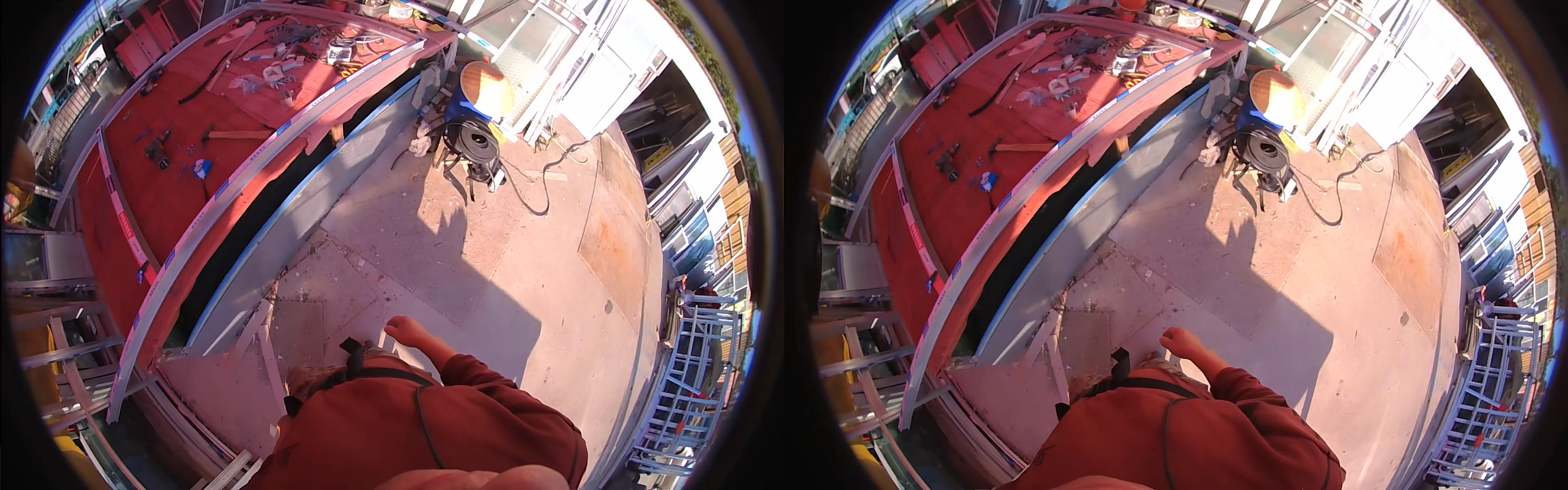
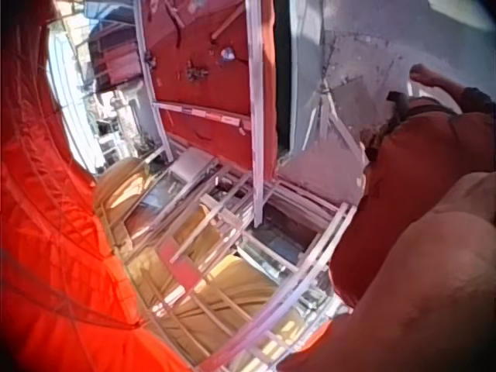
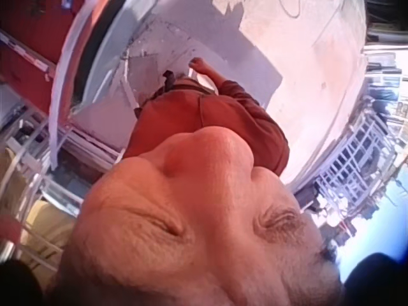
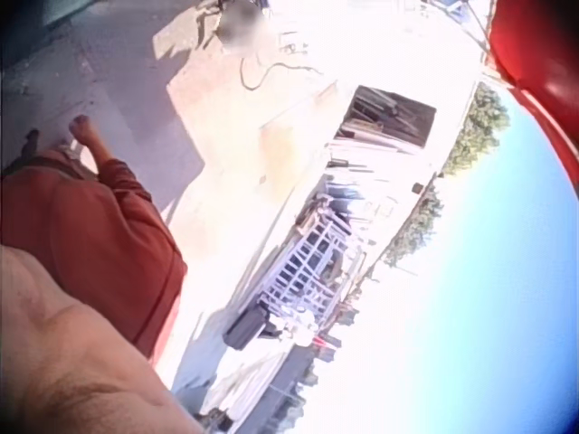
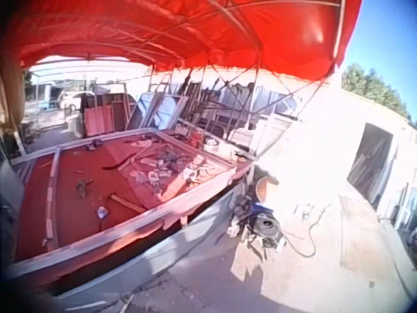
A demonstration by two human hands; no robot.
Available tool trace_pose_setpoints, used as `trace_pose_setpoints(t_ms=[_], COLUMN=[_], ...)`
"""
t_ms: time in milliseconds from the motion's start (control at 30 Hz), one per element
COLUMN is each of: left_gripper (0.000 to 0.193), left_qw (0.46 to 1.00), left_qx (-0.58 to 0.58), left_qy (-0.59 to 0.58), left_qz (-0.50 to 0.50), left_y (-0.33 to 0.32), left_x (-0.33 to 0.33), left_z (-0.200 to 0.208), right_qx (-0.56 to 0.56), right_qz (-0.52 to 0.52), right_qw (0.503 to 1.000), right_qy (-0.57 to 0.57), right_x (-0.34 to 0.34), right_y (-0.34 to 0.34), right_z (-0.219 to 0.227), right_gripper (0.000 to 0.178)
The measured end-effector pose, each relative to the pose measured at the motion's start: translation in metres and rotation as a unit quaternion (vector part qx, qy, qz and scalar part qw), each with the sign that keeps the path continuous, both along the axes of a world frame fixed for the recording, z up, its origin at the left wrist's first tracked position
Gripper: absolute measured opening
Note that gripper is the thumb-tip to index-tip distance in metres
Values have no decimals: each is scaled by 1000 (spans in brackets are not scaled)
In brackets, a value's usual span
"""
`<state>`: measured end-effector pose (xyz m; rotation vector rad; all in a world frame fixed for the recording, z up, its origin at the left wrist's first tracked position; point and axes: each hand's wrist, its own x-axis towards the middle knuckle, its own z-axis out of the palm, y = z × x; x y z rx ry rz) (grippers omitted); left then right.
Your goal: The person picks up aluminum profiles, measures and cuts them using a miter saw, then fits the cut pieces into a red metal frame structure. The person handles multiple profiles, aligns them, and secures them within the frame.
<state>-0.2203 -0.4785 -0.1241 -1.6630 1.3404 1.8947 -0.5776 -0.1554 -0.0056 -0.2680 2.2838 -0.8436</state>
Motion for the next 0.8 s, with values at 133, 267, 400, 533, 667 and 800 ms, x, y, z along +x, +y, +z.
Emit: trace_pose_setpoints(t_ms=[133,267,400,533,667,800], left_gripper=[21,18,20,22,28,28], left_qw=[978,820,419,850,947,937], left_qx=[-28,-181,-341,-144,-21,12], left_qy=[21,29,39,-65,38,222], left_qz=[-205,-543,-840,-503,-320,-269], left_y=[21,0,7,103,236,353], left_x=[-123,-198,-315,-490,-619,-709], left_z=[-17,-24,-36,-9,48,124], right_qx=[-20,-87,-83,-25,0,4], right_qz=[-41,-191,-368,-565,-487,-430], right_qw=[999,978,926,804,856,876], right_qy=[3,-6,7,-182,-175,-216], right_x=[-49,-100,-119,-121,-73,-253], right_y=[57,145,264,348,503,515], right_z=[20,8,-63,-41,-197,-122], right_gripper=[44,43,37,21,27,29])
